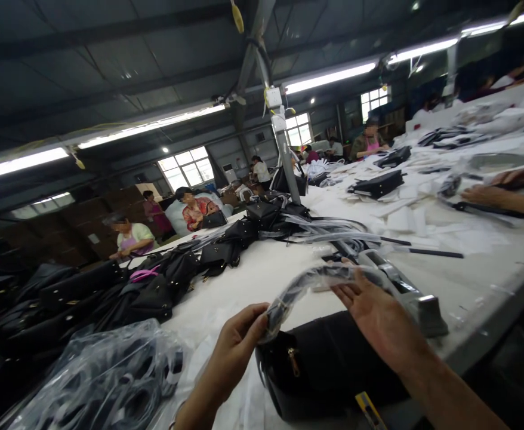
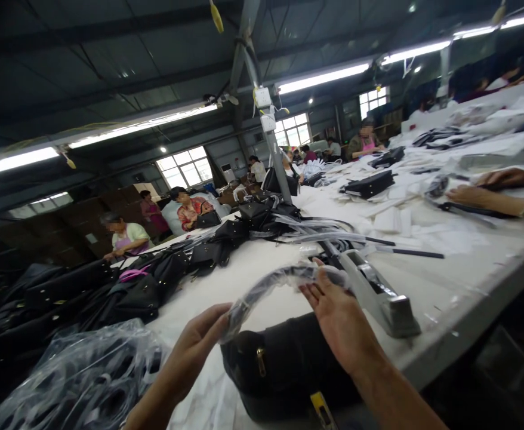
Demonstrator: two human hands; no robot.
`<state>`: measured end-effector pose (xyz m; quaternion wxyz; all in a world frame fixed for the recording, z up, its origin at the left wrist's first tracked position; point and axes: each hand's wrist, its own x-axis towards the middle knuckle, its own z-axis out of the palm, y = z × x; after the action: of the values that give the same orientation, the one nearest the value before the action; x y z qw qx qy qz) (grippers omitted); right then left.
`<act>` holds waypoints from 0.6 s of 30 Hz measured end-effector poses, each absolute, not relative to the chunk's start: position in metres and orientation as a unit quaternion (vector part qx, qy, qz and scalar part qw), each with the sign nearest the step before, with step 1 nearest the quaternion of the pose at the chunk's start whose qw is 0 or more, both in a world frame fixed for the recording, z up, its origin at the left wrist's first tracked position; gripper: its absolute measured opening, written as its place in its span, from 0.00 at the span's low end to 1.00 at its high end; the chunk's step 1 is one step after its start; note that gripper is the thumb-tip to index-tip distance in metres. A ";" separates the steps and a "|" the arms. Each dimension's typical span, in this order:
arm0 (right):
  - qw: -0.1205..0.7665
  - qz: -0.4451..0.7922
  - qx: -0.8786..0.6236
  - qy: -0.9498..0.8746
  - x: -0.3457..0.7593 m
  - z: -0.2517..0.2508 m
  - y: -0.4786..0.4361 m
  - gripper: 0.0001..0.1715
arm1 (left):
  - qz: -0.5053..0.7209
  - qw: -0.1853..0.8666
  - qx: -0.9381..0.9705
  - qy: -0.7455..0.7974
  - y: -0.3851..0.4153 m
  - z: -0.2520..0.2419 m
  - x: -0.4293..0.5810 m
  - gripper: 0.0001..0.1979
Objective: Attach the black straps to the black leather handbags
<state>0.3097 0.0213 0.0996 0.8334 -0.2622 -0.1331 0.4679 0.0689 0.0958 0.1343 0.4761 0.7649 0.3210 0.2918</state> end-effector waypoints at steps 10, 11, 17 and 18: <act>0.791 0.526 -0.260 -0.172 0.353 0.166 0.071 0.27 | 0.323 0.597 0.689 0.252 0.102 0.109 0.067 0.24; 0.785 0.517 -0.271 -0.204 0.351 0.161 0.077 0.29 | 0.335 0.601 0.681 0.251 0.099 0.106 0.071 0.24; 0.691 0.525 -0.360 -0.341 0.309 0.123 0.053 0.29 | 0.367 0.520 0.719 0.279 0.093 0.094 0.092 0.16; 0.665 0.529 -0.375 -0.370 0.299 0.118 0.045 0.27 | 0.379 0.501 0.727 0.275 0.094 0.092 0.093 0.15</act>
<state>0.2989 0.0445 0.1180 0.6653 -0.3751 -0.3704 0.5286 0.0931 0.0945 0.0924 0.5014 0.7272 0.2751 0.3795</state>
